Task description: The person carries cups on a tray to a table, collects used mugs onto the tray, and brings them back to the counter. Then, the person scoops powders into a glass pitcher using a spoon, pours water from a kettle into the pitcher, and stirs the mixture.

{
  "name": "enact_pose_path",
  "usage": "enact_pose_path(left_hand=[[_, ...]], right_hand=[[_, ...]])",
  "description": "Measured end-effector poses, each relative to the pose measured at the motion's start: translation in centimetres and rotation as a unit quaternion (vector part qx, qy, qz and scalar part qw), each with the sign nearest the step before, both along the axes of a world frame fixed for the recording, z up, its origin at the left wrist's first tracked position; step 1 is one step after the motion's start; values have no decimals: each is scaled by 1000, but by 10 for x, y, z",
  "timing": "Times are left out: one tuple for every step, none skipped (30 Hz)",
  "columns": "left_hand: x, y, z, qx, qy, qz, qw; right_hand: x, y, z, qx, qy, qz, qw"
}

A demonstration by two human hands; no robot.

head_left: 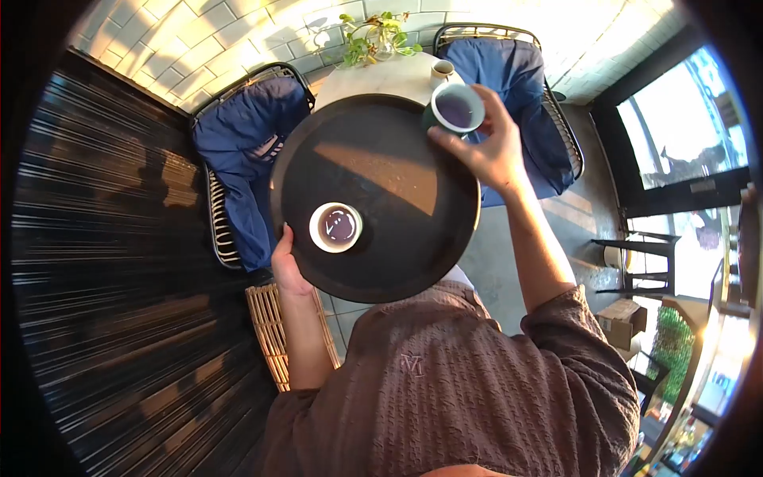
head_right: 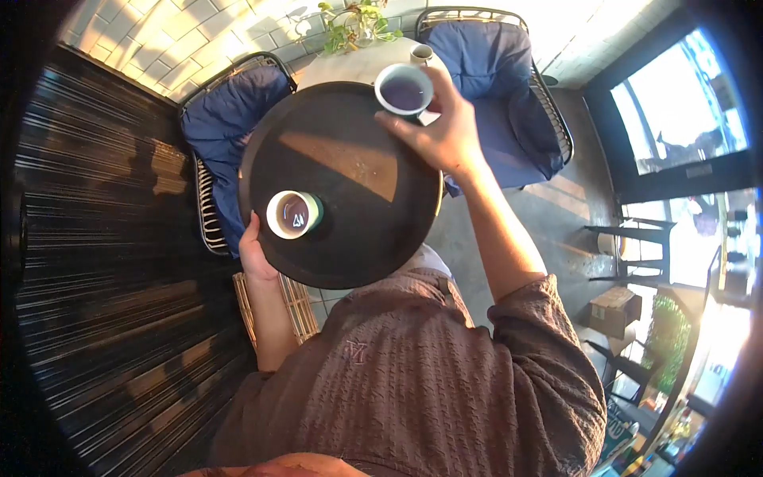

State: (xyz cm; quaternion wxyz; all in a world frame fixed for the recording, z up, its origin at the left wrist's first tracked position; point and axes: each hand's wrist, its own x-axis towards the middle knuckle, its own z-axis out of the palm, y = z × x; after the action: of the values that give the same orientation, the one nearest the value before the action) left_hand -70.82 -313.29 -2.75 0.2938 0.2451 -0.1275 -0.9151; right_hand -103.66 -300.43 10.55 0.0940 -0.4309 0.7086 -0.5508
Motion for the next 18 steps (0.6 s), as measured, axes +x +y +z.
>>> enact_pose_path(left_hand=[[-6, -8, 1, 3, -4, 10, 1000], [-12, -13, 3, 2, -7, 20, 1000], [-17, -18, 5, -18, -10, 37, 999], [-24, -22, 8, -36, -15, 53, 998], [-29, -25, 9, -46, -36, 80, 995], [-34, -27, 11, -43, -45, 86, 994], [-39, -30, 12, -42, -72, 117, 990], [-43, -33, 13, -40, -99, 148, 983], [-43, -33, 11, -32, -82, 147, 985], [-40, -34, 8, -27, -94, 155, 983], [-38, -36, 3, -22, -94, 172, 980], [-39, -37, 1, -18, -92, 189, 978], [-47, -37, 10, -17, -114, 227, 967], [-52, -37, 15, -15, -120, 235, 964], [-54, -39, 18, -20, -156, 255, 954], [-56, -39, 23, -26, -192, 272, 943], [-59, -41, 29, -15, -183, 282, 941], [-57, -44, 29, -15, -189, 285, 940]], right_hand=[[-18, -11, -2, -24, 13, 7, 1000], [-34, -19, -3, -30, 46, -13, 998], [-53, -29, -9, -28, 19, -14, 999], [-73, -41, -19, -23, -10, -15, 1000], [-91, -50, -28, -12, 5, -22, 1000], [-104, -58, -35, -3, -22, -16, 1000], [-119, -66, -47, 18, -23, -14, 999], [-133, -73, -64, 40, -23, -11, 999], [-142, -78, -81, 65, -47, -3, 997], [-150, -85, -103, 63, -80, 13, 995], [-159, -94, -132, 91, -86, 6, 992], [-164, -102, -159, 118, -88, -2, 989], [-163, -110, -175, 127, -67, -8, 990], [-161, -116, -191, 137, -68, -6, 988], [-162, -124, -217, 138, -71, 4, 988], [-162, -128, -244, 139, -74, 11, 987], [-159, -134, -259, 165, -90, 13, 982], [-157, -139, -272, 166, -95, 17, 981]])
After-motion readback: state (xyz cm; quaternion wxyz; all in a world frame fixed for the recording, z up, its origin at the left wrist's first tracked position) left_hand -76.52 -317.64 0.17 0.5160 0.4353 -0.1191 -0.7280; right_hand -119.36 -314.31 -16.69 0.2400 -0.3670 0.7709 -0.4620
